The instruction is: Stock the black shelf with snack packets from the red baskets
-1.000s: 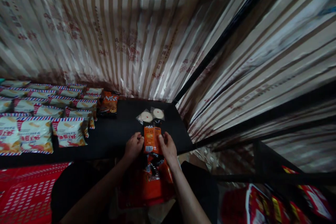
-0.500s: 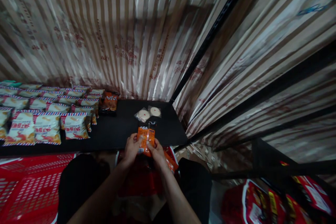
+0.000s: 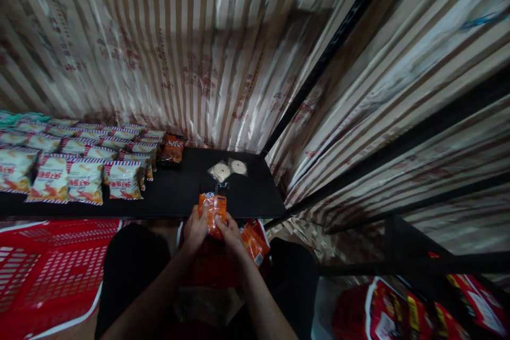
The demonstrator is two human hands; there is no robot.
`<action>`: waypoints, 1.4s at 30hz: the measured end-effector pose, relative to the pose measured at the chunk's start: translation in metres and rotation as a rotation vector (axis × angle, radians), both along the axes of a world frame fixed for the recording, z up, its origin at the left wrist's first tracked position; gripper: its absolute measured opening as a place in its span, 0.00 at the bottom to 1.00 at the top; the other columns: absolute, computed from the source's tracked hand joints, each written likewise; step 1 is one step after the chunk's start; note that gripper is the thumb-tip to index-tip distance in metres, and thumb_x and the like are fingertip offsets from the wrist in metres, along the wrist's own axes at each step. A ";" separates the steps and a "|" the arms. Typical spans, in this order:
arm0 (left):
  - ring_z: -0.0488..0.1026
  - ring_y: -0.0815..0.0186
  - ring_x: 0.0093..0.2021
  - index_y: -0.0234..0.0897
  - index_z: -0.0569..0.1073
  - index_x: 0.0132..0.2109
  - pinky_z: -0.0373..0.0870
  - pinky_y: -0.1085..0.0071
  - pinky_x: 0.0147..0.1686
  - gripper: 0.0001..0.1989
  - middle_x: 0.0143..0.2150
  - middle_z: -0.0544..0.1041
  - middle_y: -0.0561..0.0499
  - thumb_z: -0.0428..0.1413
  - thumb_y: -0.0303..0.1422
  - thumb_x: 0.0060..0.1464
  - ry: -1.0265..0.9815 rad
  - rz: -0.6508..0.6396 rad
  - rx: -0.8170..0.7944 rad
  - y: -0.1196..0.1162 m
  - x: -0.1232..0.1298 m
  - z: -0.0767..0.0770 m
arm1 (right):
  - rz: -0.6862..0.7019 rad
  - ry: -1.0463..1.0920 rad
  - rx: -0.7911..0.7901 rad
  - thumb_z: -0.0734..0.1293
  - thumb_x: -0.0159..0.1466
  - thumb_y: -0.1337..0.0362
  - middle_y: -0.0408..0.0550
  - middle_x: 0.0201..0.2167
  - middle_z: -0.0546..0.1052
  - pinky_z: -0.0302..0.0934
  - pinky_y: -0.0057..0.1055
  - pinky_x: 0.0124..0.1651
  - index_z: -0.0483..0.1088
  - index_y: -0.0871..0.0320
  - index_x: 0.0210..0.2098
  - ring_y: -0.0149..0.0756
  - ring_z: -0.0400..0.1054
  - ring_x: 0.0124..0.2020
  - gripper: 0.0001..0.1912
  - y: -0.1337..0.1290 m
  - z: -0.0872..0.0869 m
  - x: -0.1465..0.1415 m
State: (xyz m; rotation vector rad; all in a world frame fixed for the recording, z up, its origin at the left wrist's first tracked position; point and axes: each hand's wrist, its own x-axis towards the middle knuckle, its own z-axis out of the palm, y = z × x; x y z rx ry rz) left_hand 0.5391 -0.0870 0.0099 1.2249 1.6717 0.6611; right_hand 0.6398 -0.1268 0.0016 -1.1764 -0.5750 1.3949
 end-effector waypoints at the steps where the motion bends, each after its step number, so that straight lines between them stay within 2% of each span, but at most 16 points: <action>1: 0.73 0.57 0.46 0.38 0.68 0.44 0.66 0.66 0.43 0.20 0.44 0.76 0.41 0.39 0.45 0.60 0.033 -0.015 0.001 0.000 -0.002 0.000 | 0.000 0.002 -0.003 0.73 0.46 0.51 0.46 0.30 0.78 0.65 0.30 0.33 0.70 0.58 0.39 0.35 0.72 0.28 0.25 0.001 -0.001 -0.002; 6: 0.73 0.54 0.45 0.37 0.69 0.43 0.65 0.62 0.43 0.21 0.43 0.76 0.39 0.36 0.42 0.61 0.132 -0.023 0.028 0.003 -0.012 -0.001 | 0.037 0.028 0.014 0.73 0.47 0.52 0.47 0.33 0.78 0.65 0.32 0.37 0.69 0.57 0.42 0.38 0.73 0.32 0.26 0.006 -0.005 -0.009; 10: 0.73 0.57 0.43 0.38 0.70 0.39 0.66 0.65 0.42 0.18 0.40 0.77 0.42 0.38 0.39 0.60 0.108 0.003 0.108 0.008 -0.017 -0.002 | 0.033 0.007 0.021 0.72 0.49 0.52 0.48 0.37 0.78 0.66 0.34 0.40 0.68 0.57 0.45 0.40 0.73 0.36 0.27 0.009 -0.002 -0.015; 14: 0.73 0.60 0.41 0.38 0.69 0.42 0.66 0.67 0.42 0.14 0.40 0.76 0.45 0.42 0.38 0.59 0.060 0.107 0.108 0.013 -0.019 0.001 | 0.021 -0.042 0.028 0.72 0.49 0.55 0.49 0.41 0.78 0.66 0.35 0.44 0.68 0.57 0.46 0.40 0.73 0.40 0.27 0.012 0.010 -0.022; 17: 0.73 0.64 0.39 0.38 0.67 0.45 0.67 0.68 0.42 0.13 0.42 0.73 0.46 0.47 0.38 0.56 0.062 0.205 0.223 0.016 -0.023 0.002 | 0.002 -0.099 0.056 0.71 0.49 0.57 0.49 0.41 0.78 0.66 0.35 0.46 0.68 0.58 0.45 0.39 0.72 0.42 0.26 0.014 0.018 -0.028; 20: 0.72 0.66 0.34 0.38 0.68 0.42 0.69 0.67 0.40 0.12 0.39 0.71 0.48 0.48 0.38 0.54 0.051 0.236 0.332 0.016 -0.026 0.002 | -0.006 -0.139 0.082 0.70 0.50 0.58 0.48 0.41 0.77 0.66 0.35 0.46 0.68 0.58 0.47 0.38 0.72 0.40 0.25 0.015 0.021 -0.032; 23: 0.71 0.65 0.34 0.38 0.69 0.40 0.69 0.66 0.41 0.11 0.38 0.69 0.48 0.48 0.38 0.53 0.041 0.254 0.432 0.015 -0.028 0.002 | 0.004 -0.258 0.093 0.68 0.52 0.58 0.48 0.43 0.77 0.66 0.35 0.46 0.66 0.58 0.50 0.38 0.72 0.40 0.27 0.015 0.019 -0.033; 26: 0.71 0.65 0.36 0.38 0.69 0.38 0.68 0.65 0.42 0.11 0.38 0.69 0.48 0.46 0.37 0.54 0.033 0.248 0.481 0.013 -0.030 0.000 | 0.026 -0.516 0.087 0.67 0.53 0.59 0.48 0.45 0.75 0.64 0.35 0.49 0.64 0.57 0.53 0.39 0.70 0.43 0.28 0.013 0.016 -0.032; 29: 0.71 0.64 0.37 0.38 0.70 0.38 0.68 0.65 0.43 0.11 0.37 0.71 0.48 0.45 0.36 0.54 -0.022 0.210 0.451 0.012 -0.033 -0.003 | 0.039 -0.727 0.084 0.66 0.55 0.58 0.49 0.48 0.73 0.60 0.36 0.52 0.63 0.58 0.55 0.40 0.68 0.47 0.29 0.012 0.017 -0.032; 32: 0.71 0.63 0.41 0.39 0.70 0.39 0.67 0.64 0.46 0.12 0.39 0.72 0.48 0.44 0.36 0.54 -0.070 0.193 0.400 0.010 -0.039 -0.004 | 0.031 -0.819 0.079 0.65 0.56 0.58 0.51 0.49 0.72 0.58 0.37 0.54 0.62 0.58 0.56 0.42 0.66 0.49 0.29 0.010 0.019 -0.037; 36: 0.71 0.62 0.45 0.38 0.70 0.42 0.65 0.63 0.49 0.14 0.43 0.74 0.47 0.44 0.39 0.56 -0.150 0.186 0.305 0.007 -0.046 -0.003 | 0.020 -0.857 0.126 0.67 0.54 0.59 0.51 0.49 0.71 0.55 0.38 0.56 0.64 0.55 0.55 0.43 0.65 0.50 0.29 0.006 0.022 -0.046; 42: 0.73 0.61 0.44 0.35 0.71 0.45 0.69 0.69 0.44 0.20 0.43 0.76 0.45 0.51 0.45 0.52 -0.426 0.180 0.151 0.004 -0.053 -0.006 | 0.020 -0.852 0.191 0.67 0.54 0.60 0.50 0.49 0.70 0.52 0.39 0.58 0.68 0.52 0.52 0.44 0.61 0.52 0.25 0.001 0.023 -0.060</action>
